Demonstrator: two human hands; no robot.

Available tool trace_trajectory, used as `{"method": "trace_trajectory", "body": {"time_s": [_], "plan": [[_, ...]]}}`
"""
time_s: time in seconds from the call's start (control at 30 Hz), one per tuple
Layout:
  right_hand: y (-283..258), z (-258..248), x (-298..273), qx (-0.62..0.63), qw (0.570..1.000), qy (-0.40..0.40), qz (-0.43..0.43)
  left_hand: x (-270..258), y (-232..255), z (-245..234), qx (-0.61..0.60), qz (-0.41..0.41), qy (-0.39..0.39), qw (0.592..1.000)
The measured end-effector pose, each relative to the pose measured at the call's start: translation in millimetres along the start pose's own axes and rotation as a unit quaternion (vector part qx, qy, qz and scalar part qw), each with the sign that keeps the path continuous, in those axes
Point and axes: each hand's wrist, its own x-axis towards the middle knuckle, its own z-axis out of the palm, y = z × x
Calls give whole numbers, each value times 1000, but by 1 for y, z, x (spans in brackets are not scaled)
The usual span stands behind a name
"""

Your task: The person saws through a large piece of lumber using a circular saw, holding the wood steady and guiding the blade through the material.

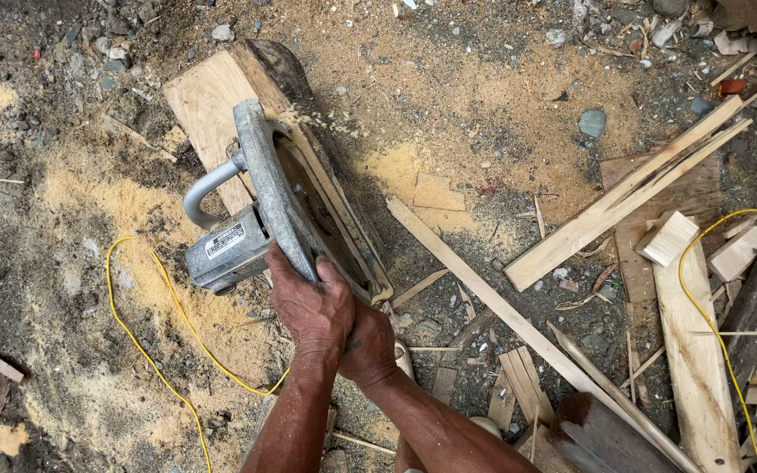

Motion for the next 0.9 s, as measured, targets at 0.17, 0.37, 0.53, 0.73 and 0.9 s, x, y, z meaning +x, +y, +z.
{"method": "trace_trajectory", "body": {"time_s": [0.17, 0.37, 0.53, 0.73, 0.9], "plan": [[6, 4, 4, 19, 999, -14, 41, 3, -3, 1, 18, 74, 37, 996], [-1, 2, 10, 9, 1000, 11, 17, 8, -7, 3, 9, 94, 45, 994], [4, 3, 7, -1, 1000, 8, 3, 10, -19, 5, 15, 110, 44, 993], [20, -1, 9, -31, 999, -21, 30, 14, -22, 17, 2, 124, 40, 991], [16, -17, 10, 11, 999, 6, -35, 10, -20, 32, 29, 118, 89, 989]]}}
